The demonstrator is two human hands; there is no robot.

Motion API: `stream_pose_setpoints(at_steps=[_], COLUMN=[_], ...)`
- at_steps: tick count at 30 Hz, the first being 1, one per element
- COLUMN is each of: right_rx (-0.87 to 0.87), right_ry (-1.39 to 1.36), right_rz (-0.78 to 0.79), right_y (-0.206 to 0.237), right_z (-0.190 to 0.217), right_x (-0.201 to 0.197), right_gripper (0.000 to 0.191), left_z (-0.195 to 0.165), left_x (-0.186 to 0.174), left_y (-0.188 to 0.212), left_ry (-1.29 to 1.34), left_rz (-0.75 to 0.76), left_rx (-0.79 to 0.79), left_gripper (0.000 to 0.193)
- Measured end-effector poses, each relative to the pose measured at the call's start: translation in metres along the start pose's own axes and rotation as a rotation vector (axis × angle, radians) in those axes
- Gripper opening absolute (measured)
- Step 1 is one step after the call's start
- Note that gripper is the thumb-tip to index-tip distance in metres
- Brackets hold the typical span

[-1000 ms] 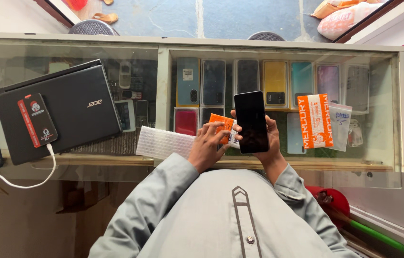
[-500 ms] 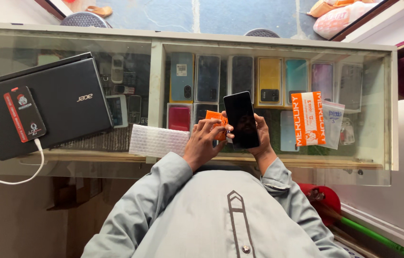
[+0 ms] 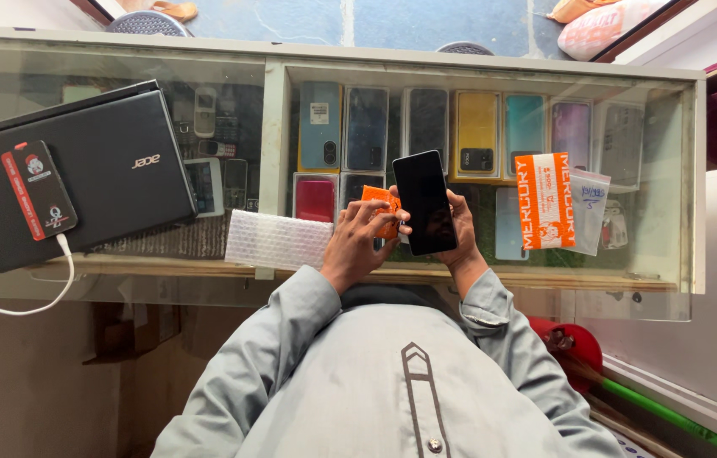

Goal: The person assembles a smartphone by aligning and snapping the back cover onto the phone body, then peels off protective film from the screen. The person then moves to a workbench and picks up a screwdriver.

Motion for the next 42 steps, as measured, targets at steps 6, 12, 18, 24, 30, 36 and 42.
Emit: stream_pose_setpoints(at_steps=[6, 12, 18, 24, 30, 36, 42], right_rx=[0.008, 0.009, -0.004, -0.012, -0.018, -0.016, -0.022], right_ry=[-0.026, -0.028, -0.019, -0.011, -0.021, -0.032, -0.002], right_rz=[0.008, 0.014, 0.012, 0.012, 0.011, 0.009, 0.000], right_y=[0.002, 0.003, 0.004, 0.003, 0.004, 0.004, 0.003], right_z=[-0.001, -0.001, -0.001, -0.001, -0.001, -0.002, -0.002], right_x=[0.003, 0.007, 0.009, 0.010, 0.009, 0.009, 0.011], right_gripper=[0.072, 0.072, 0.072, 0.071, 0.069, 0.070, 0.071], left_z=[-0.003, -0.005, -0.007, -0.007, -0.008, -0.008, -0.008], left_x=[-0.001, -0.002, -0.003, -0.003, -0.005, -0.005, -0.006], left_y=[0.001, 0.002, 0.001, 0.001, 0.001, 0.001, 0.001], left_ry=[-0.015, -0.025, -0.028, -0.028, -0.019, -0.012, -0.024], left_rz=[0.004, 0.005, -0.010, -0.010, -0.019, -0.006, -0.007], left_rx=[-0.005, -0.016, -0.005, -0.005, 0.011, -0.001, 0.007], left_gripper=[0.048, 0.048, 0.050, 0.050, 0.051, 0.049, 0.049])
Point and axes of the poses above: each hand's wrist, its own y-axis away from the middle knuckle, its own x-axis out of the palm, z = x × y, the point moved 4 cm from there along -y, towards the middle knuckle, and after that the axes turned 5 degrees about -x, right-handed, at the moved point
